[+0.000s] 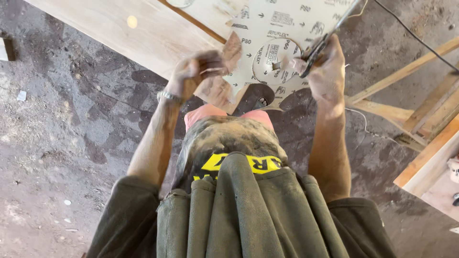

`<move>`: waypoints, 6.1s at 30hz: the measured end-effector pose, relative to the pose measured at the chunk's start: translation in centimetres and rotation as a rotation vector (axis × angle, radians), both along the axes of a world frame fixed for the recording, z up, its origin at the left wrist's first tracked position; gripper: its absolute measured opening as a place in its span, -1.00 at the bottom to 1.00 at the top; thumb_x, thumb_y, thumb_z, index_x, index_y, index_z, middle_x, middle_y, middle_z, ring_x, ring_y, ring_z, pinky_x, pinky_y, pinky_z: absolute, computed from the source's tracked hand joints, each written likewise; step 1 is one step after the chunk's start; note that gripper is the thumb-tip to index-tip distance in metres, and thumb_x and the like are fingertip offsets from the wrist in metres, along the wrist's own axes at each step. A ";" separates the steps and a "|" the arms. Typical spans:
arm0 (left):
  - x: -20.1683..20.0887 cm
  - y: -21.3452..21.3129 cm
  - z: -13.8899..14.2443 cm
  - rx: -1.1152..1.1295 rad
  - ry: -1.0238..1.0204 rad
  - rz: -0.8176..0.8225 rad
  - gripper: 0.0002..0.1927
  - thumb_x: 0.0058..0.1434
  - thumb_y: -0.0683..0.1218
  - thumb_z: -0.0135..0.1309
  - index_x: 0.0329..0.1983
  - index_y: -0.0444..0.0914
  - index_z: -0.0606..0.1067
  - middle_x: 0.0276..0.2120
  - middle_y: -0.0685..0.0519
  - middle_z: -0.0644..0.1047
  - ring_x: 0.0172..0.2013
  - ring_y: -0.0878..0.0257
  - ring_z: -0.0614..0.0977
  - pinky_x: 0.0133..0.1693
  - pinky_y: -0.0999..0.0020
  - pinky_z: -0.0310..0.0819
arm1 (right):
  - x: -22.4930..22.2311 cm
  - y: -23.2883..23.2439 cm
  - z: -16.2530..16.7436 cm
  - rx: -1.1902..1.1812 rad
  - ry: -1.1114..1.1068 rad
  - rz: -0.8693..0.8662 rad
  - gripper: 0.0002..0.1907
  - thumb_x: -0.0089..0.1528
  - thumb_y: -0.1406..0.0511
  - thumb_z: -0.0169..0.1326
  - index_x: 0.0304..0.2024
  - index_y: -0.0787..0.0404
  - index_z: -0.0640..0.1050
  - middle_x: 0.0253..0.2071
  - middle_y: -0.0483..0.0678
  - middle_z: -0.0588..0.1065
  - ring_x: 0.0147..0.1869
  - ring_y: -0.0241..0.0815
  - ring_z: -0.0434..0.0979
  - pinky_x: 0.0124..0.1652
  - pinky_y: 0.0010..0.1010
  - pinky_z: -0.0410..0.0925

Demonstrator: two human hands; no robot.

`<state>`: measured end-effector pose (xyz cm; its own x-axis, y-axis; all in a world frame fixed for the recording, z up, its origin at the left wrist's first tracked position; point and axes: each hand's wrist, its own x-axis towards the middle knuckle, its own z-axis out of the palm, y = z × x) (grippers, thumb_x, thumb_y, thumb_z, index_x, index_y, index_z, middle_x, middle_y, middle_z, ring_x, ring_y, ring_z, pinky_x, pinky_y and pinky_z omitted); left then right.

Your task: The person cuts circular sanding discs out of a sheet of P80 abrasive sandpaper using scissors. They hold the sandpaper over a wooden workbench, cut around a disc-shaped template one disc at a time, and set finished discs on the bench while discarding the scrap.

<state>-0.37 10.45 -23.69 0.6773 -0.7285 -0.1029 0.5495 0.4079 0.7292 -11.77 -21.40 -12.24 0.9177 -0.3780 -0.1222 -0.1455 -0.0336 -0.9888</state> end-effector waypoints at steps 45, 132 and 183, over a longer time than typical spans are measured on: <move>2.1 -4.8 13.8 0.494 -0.329 0.634 -0.26 0.29 0.32 0.14 0.18 -0.41 0.51 0.06 -0.13 0.60 0.09 0.15 0.58 0.16 0.27 0.46 | 1.8 14.9 3.2 0.301 -0.273 0.201 0.34 0.07 -0.33 0.29 0.52 0.37 0.05 0.50 0.14 0.21 0.60 0.00 0.16 0.53 -0.05 0.08; 8.3 -2.1 17.9 0.320 -0.562 0.455 -0.57 0.27 0.12 0.30 -0.05 -0.33 0.62 -0.23 0.00 0.68 -0.19 0.31 0.71 -0.17 0.40 0.70 | 5.2 11.0 7.1 0.006 -0.403 0.016 -0.25 -0.09 0.01 0.57 -0.12 0.37 0.54 -0.40 -0.08 0.49 -0.33 -0.30 0.51 -0.37 -0.49 0.32; 9.6 0.5 20.8 0.300 -0.677 0.328 -0.65 0.28 0.04 0.32 -0.07 -0.33 0.63 -0.27 0.00 0.71 -0.27 0.31 0.77 -0.26 0.44 0.76 | 4.2 10.0 9.1 -0.010 -0.330 0.160 -0.21 -0.07 0.08 0.56 0.01 0.46 0.56 -0.40 -0.12 0.50 -0.36 -0.33 0.48 -0.37 -0.57 0.32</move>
